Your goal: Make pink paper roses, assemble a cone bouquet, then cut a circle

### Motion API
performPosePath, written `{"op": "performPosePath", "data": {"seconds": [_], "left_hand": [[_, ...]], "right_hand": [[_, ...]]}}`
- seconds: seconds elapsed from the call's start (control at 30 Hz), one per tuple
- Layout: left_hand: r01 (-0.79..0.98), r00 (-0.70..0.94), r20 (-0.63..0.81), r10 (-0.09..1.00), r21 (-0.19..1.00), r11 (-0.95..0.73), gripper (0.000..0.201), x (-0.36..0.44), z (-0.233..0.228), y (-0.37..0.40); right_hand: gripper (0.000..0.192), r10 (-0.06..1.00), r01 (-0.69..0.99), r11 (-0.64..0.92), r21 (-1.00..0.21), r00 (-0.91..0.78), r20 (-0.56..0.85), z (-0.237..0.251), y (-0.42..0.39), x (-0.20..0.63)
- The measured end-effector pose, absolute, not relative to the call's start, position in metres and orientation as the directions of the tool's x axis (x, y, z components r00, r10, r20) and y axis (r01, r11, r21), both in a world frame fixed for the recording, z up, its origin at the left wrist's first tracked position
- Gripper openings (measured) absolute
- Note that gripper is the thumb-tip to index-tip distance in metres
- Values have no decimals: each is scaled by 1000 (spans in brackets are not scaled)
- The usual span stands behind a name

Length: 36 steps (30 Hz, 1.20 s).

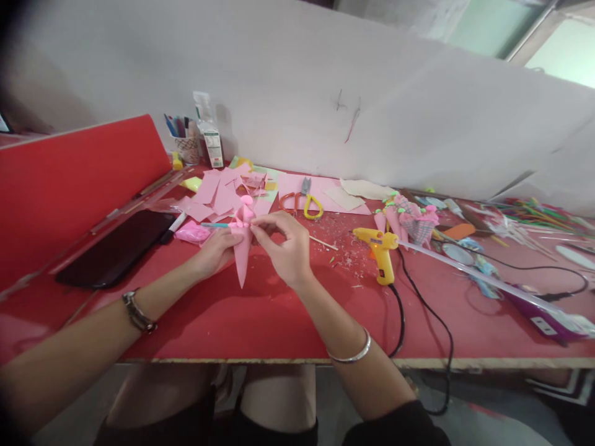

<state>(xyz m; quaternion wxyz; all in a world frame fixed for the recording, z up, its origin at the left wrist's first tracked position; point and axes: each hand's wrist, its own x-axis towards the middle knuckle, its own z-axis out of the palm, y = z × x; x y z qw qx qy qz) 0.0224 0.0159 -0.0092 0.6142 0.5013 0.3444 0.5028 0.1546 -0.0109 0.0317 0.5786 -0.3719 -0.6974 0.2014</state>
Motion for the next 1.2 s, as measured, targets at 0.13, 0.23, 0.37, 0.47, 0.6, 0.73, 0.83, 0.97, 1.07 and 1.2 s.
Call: {"op": "performPosePath", "data": {"seconds": [0.13,0.23,0.37,0.47,0.6,0.73,0.83,0.97,1.07,1.2], "left_hand": [[-264,295,144,944,962,-64,14,21,-11,16],[-253,311,178,934,962,-99,17,21,-10,16],[-234,323,206,924,963,-133,19,20,-9,16],[-214,324,194,926,968,-128,20,20,-9,16],[-186,324,178,929,975,-122,22,20,-10,16],[-183,333,186,924,974,-131,22,20,-10,16],[-201,335,194,922,971,-131,20,21,-9,16],[-232,329,227,917,960,-154,18,21,-8,16],[-239,345,251,904,955,-173,18,21,-9,16],[-224,345,218,913,964,-146,20,20,-11,16]], "right_hand": [[9,740,255,661,-706,-64,669,32,-12,154],[12,730,247,672,-698,-66,680,32,-12,154],[16,712,273,686,-675,-62,699,33,-12,154],[16,711,297,685,-666,-72,699,34,-12,154],[14,714,321,679,-660,-77,696,34,-12,154],[13,751,236,650,-722,-53,659,31,-11,153],[13,791,139,607,-782,-16,611,28,-10,153],[7,804,133,592,-795,-27,594,29,-10,152],[7,796,155,599,-785,-16,605,31,-11,152],[4,806,154,576,-802,55,590,31,-9,153]]}}
